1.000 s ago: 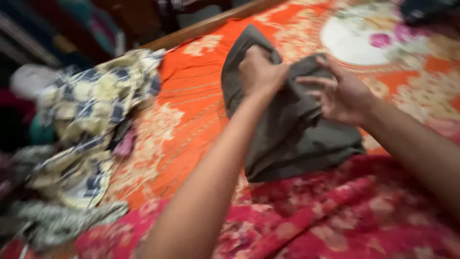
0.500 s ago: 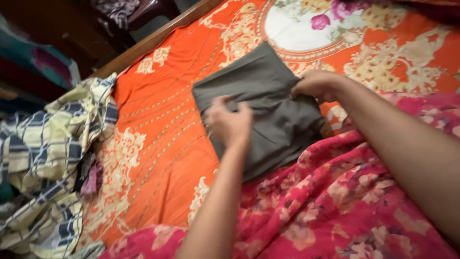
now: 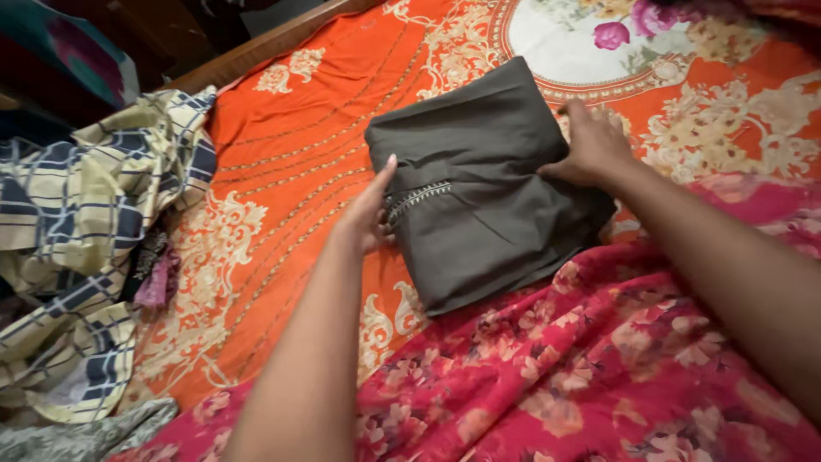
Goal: The person folds a dark gray shirt on a bed, then picks up a yellow and blue checkered shirt and begins buttoning it. The person continues buttoning the checkered shirt while sitting on the bed.
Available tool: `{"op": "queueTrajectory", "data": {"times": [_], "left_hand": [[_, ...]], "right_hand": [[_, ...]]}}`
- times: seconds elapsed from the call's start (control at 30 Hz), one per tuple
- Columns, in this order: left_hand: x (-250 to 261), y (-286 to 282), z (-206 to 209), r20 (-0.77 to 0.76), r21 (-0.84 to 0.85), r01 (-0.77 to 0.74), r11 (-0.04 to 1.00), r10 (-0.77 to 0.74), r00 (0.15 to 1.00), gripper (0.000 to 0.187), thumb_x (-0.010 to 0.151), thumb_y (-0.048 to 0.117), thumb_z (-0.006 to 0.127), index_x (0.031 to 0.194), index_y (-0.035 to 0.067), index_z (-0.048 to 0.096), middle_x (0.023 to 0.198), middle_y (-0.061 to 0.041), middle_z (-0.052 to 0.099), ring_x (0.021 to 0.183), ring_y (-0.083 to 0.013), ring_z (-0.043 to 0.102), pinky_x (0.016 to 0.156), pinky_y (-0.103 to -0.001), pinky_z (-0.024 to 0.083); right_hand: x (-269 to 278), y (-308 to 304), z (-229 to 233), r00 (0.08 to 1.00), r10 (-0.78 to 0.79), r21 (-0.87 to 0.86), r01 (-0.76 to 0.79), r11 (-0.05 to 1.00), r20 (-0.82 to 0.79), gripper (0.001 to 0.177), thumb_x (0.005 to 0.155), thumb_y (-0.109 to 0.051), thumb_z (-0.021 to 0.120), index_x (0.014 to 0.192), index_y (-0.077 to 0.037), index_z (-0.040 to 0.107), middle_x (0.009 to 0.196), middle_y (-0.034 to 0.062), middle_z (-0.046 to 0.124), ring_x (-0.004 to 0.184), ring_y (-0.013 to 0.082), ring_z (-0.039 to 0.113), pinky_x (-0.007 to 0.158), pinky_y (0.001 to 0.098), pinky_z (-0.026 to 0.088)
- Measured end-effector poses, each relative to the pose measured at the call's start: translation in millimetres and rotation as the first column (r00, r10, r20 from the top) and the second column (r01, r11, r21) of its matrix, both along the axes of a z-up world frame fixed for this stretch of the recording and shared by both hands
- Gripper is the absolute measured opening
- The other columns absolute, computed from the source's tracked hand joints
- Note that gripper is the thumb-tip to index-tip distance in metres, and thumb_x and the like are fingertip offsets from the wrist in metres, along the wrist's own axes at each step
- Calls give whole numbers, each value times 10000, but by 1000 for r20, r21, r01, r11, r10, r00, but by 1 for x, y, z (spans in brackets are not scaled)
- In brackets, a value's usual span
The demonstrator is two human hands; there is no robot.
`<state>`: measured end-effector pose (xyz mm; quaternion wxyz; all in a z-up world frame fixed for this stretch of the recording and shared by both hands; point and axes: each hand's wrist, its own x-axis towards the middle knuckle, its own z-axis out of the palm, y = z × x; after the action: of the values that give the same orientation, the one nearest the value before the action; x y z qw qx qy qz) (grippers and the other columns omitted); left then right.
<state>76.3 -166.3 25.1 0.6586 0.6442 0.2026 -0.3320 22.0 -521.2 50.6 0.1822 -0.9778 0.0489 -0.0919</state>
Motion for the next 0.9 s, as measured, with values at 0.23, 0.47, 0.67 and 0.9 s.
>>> {"op": "queueTrajectory", "data": {"times": [0.23, 0.47, 0.67, 0.9], "left_hand": [[16, -27, 12, 251, -82, -212, 974, 226, 941, 474, 792, 259, 807, 1178, -1, 718, 1022, -140, 783, 839, -265, 764, 763, -465, 641], [70, 12, 136, 821, 292, -462, 838, 28, 570, 716, 625, 167, 865, 1251, 46, 539, 1012, -106, 718, 891, -242, 719, 766, -418, 599], [94, 11, 228, 607, 722, -587, 367, -744, 281, 286, 858, 246, 703, 1106, 110, 743, 1109, -233, 730, 1047, -429, 692, 886, -479, 558], [-60, -118, 119, 329, 667, -733, 136, -936, 126, 546, 750, 277, 740, 1255, 131, 590, 975, -81, 669, 898, -263, 646, 688, -405, 505]], "right_hand": [[-15, 55, 2, 956, 201, 141, -234, 962, 213, 472, 848, -252, 777, 1259, -91, 609, 1150, 168, 609, 1086, 330, 643, 966, 427, 535], [-12, 100, 31, 948, 280, 882, 2, 471, -152, 610, 945, -521, 622, 1353, -72, 558, 1079, 84, 566, 911, 227, 582, 795, 415, 506], [-16, 93, 30, 799, 433, 902, 308, 302, -417, 668, 916, -604, 539, 1368, -112, 542, 1127, 108, 589, 895, 253, 657, 828, 416, 549], [21, 26, -21, 812, 327, 849, 526, -54, -483, 662, 994, -676, 461, 1303, -103, 582, 1155, 151, 582, 899, 305, 588, 788, 461, 522]]}}
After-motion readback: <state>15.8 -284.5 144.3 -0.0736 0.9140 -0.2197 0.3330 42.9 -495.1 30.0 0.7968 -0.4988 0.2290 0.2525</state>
